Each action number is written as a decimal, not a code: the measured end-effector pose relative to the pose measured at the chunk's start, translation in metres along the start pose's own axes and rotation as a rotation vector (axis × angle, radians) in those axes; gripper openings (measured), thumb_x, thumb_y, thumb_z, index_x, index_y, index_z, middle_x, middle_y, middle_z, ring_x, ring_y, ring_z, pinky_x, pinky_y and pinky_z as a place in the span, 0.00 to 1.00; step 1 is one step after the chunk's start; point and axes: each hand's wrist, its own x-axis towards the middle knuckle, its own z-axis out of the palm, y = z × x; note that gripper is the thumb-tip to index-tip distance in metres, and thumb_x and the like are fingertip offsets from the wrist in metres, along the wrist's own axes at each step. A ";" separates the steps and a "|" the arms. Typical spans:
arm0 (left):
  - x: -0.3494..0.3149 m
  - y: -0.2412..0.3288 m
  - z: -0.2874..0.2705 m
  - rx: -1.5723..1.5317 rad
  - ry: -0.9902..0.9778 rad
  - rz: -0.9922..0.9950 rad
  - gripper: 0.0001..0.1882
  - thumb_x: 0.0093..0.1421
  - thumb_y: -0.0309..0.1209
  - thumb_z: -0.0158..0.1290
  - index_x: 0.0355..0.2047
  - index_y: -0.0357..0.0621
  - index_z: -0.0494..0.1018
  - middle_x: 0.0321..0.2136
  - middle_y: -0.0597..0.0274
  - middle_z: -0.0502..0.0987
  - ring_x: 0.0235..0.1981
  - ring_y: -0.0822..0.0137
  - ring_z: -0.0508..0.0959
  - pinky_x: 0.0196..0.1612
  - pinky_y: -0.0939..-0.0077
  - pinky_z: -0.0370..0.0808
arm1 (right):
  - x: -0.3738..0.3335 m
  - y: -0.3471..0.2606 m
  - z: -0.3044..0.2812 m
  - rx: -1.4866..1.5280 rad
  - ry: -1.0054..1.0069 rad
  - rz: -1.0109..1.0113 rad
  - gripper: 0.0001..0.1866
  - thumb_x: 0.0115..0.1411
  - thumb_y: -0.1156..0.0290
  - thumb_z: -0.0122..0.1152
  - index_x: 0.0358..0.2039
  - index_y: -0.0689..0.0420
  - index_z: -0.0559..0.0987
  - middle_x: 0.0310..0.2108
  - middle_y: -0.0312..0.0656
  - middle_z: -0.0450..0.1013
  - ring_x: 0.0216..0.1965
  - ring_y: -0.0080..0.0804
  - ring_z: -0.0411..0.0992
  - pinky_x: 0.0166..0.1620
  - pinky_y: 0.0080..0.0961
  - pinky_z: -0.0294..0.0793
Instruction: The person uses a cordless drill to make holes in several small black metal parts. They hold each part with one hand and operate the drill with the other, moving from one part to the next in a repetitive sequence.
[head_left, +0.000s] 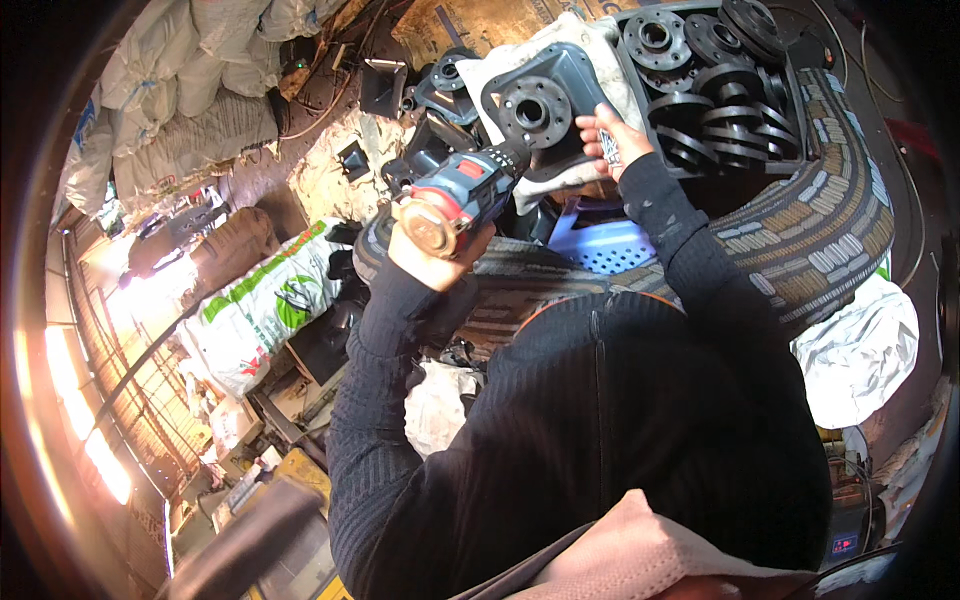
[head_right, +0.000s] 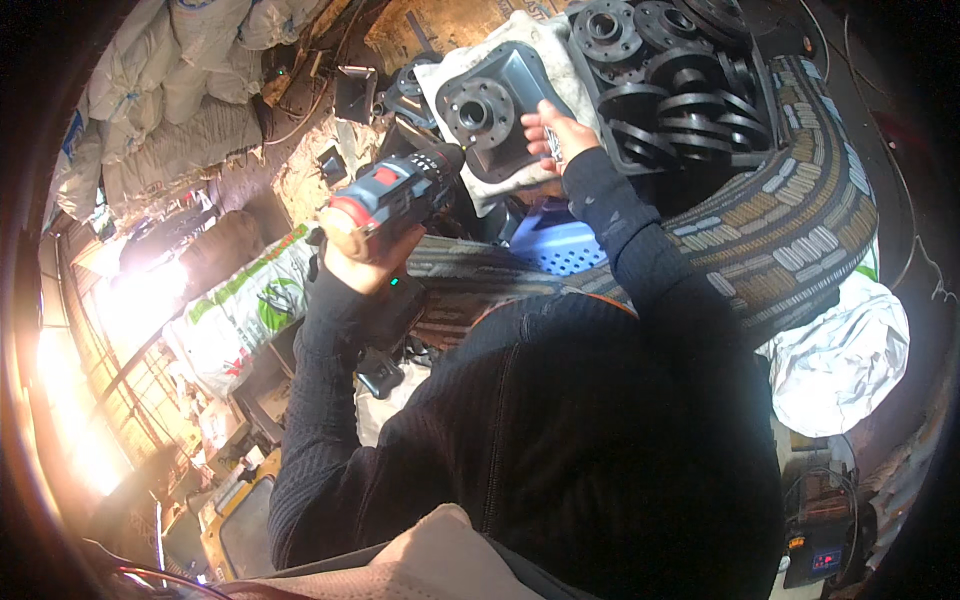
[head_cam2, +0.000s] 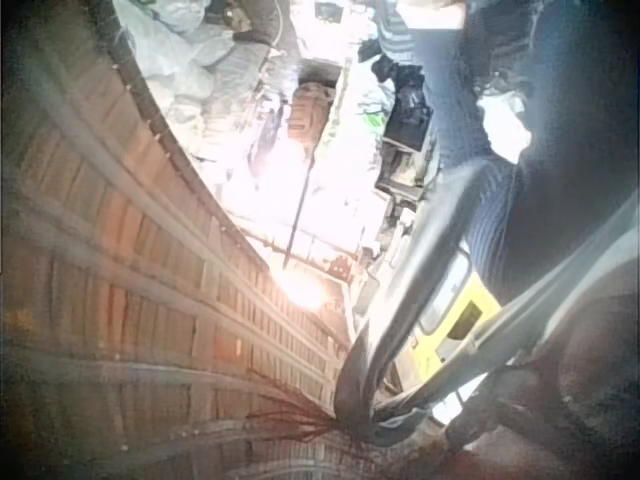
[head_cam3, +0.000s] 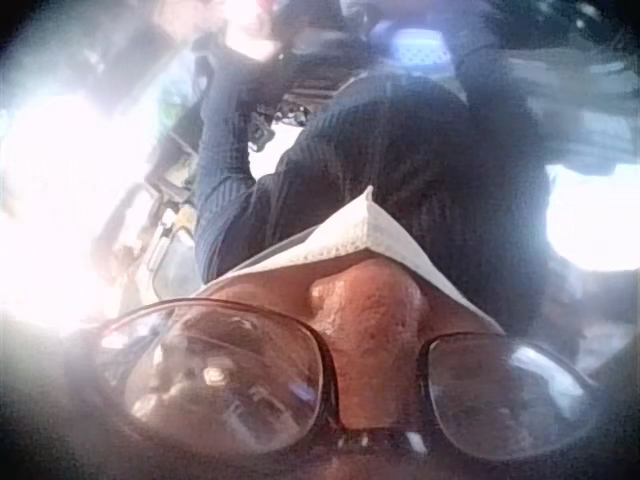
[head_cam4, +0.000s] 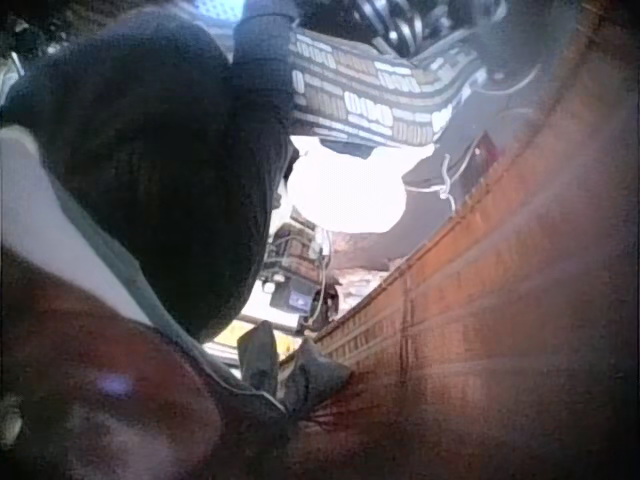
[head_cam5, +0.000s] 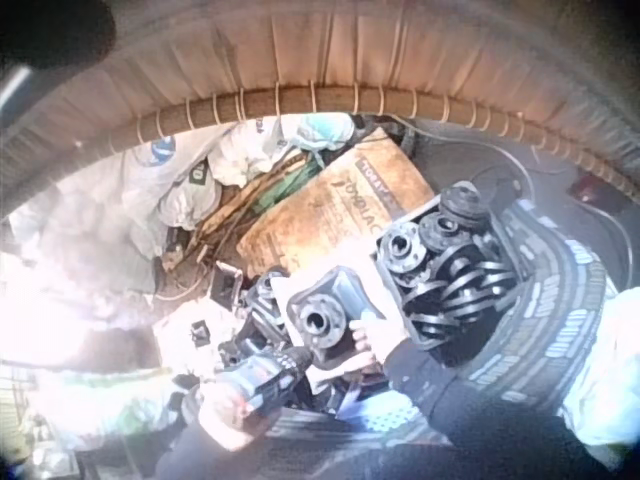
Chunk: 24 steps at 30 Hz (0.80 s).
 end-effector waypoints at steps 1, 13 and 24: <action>-0.008 0.006 -0.002 -0.105 -0.017 -0.011 0.22 0.48 0.38 0.60 0.42 0.43 0.71 0.37 0.57 0.77 0.40 0.59 0.76 0.46 0.67 0.72 | -0.009 -0.004 -0.001 0.127 -0.110 0.004 0.24 0.61 0.50 0.47 0.43 0.60 0.75 0.34 0.38 0.73 0.31 0.23 0.72 0.25 0.19 0.72; -0.042 0.043 0.017 -0.297 -0.016 -0.070 0.22 0.47 0.33 0.61 0.42 0.41 0.70 0.34 0.59 0.77 0.37 0.62 0.78 0.40 0.69 0.74 | -0.057 -0.004 0.019 0.268 -0.510 0.111 0.24 0.65 0.58 0.41 0.47 0.67 0.70 0.34 0.44 0.71 0.34 0.31 0.74 0.37 0.29 0.80; -0.053 0.034 0.007 -0.240 0.072 0.126 0.16 0.50 0.32 0.59 0.38 0.41 0.72 0.30 0.59 0.77 0.29 0.64 0.78 0.33 0.72 0.74 | -0.059 -0.006 0.024 0.209 -0.504 0.141 0.22 0.63 0.59 0.45 0.47 0.66 0.71 0.35 0.42 0.73 0.34 0.29 0.74 0.36 0.28 0.80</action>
